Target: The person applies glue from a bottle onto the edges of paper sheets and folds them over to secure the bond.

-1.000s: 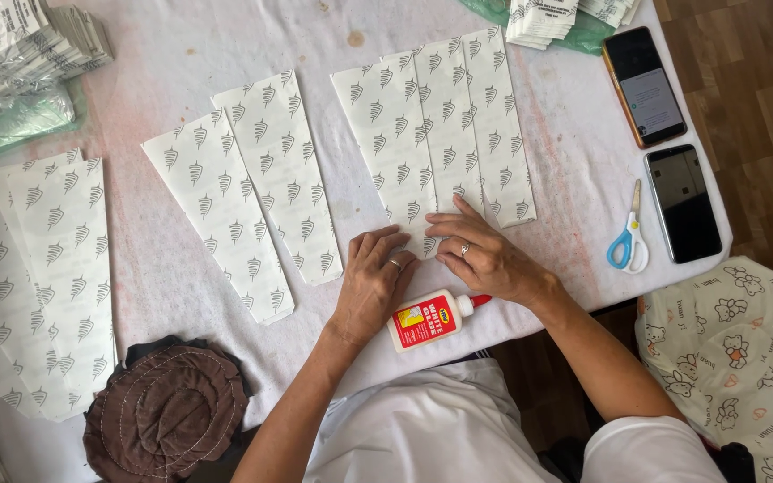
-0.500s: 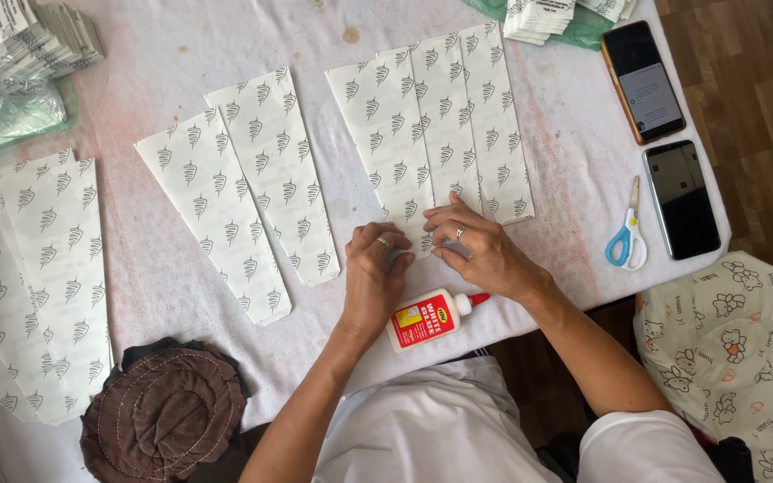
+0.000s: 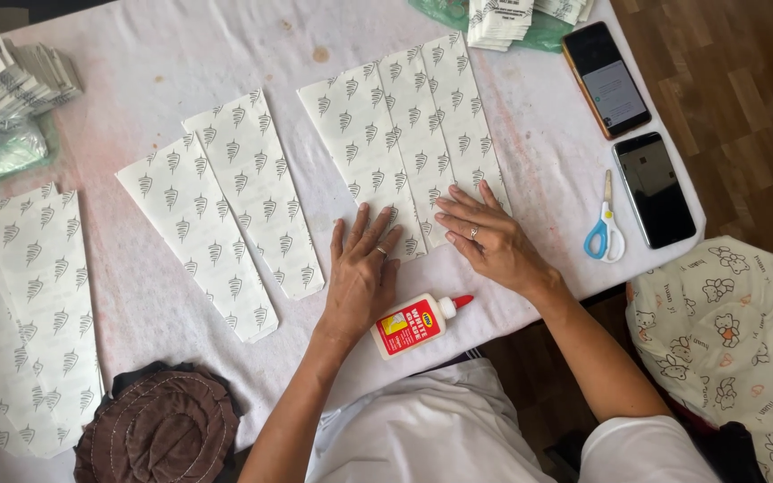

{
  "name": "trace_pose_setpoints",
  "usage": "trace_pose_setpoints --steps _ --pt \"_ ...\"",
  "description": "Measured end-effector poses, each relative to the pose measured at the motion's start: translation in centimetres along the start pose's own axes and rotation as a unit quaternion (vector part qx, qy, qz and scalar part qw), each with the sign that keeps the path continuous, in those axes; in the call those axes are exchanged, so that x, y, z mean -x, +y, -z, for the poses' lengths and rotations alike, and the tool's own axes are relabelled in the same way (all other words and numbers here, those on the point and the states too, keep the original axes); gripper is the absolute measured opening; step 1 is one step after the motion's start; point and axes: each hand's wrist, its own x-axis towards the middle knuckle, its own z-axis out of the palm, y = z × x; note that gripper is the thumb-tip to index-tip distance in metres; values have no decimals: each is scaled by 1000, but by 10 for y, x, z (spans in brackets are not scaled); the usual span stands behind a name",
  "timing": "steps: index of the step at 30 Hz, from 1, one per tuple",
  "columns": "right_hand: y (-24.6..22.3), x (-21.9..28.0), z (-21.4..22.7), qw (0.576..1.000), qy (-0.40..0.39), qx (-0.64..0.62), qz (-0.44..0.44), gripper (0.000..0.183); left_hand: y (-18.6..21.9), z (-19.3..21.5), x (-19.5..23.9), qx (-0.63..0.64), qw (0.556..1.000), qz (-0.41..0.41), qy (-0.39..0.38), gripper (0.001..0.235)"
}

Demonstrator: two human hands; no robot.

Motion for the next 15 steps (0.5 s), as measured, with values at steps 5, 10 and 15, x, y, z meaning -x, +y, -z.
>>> trace_pose_setpoints --steps 5,10,15 --pt "4 0 10 999 10 -28 -37 25 3 2 1 10 1000 -6 3 43" --pt "22 15 12 996 28 37 -77 32 1 -5 1 -5 1000 -6 12 44" --pt "29 21 10 996 22 23 -89 33 -4 -12 2 11 999 -17 37 46"
